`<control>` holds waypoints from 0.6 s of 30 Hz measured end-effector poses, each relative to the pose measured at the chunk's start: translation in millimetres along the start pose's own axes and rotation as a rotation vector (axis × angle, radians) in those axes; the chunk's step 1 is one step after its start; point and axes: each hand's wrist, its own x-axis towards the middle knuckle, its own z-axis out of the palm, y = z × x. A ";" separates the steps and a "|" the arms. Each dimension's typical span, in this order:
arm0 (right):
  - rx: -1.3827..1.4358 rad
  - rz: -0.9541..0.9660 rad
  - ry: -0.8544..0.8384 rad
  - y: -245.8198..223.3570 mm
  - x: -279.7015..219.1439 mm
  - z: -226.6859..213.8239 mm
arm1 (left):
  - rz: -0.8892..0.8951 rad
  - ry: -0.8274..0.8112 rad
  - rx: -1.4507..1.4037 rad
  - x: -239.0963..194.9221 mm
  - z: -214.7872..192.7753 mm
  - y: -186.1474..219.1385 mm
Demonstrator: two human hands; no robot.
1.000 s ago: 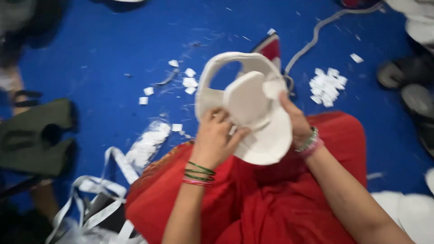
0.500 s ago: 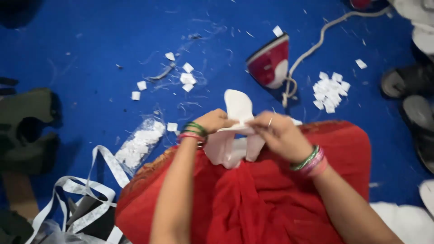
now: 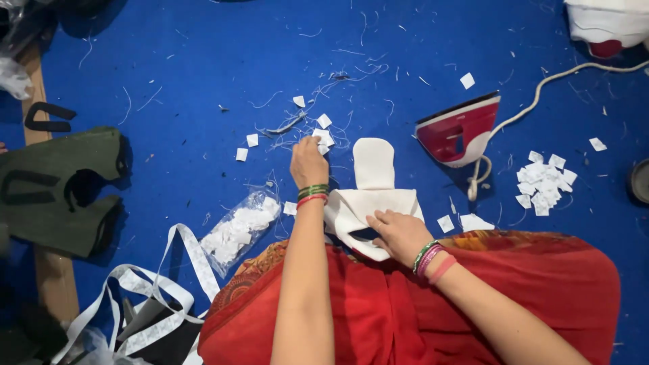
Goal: Ironing white shoe components to shape or flatten them.
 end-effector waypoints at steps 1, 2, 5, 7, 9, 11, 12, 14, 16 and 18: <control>-0.045 0.041 -0.060 -6.4 5.0 -5.1 | 0.056 0.064 0.040 7.6 5.3 -7.8; -0.044 0.045 -0.059 -12.7 10.7 -9.0 | 0.058 0.061 0.039 13.0 10.5 -13.0; -0.145 0.019 -0.042 -21.2 23.4 -10.5 | 0.324 0.188 0.135 24.3 23.5 -20.5; -0.280 -0.106 0.176 -16.9 28.8 4.3 | 0.345 -0.065 0.207 27.5 24.6 -18.7; -0.283 -0.142 0.278 -11.2 31.5 7.6 | 0.286 -0.101 0.234 27.2 21.9 -16.5; -0.283 -0.178 0.382 -8.4 33.6 9.3 | 0.226 -0.138 0.266 25.1 20.4 -18.5; -0.267 -0.179 0.376 -7.3 34.3 8.5 | 0.178 -0.051 0.209 23.5 21.7 -20.5; -0.248 -0.176 0.380 -7.3 35.8 6.0 | 0.142 0.036 0.155 22.9 19.5 -22.3; -0.247 -0.135 0.287 -9.3 36.9 2.3 | -0.028 0.095 0.083 24.1 13.1 -21.8; -0.233 -0.123 0.249 -8.7 28.3 8.6 | -0.237 0.028 -0.227 20.8 4.3 -24.9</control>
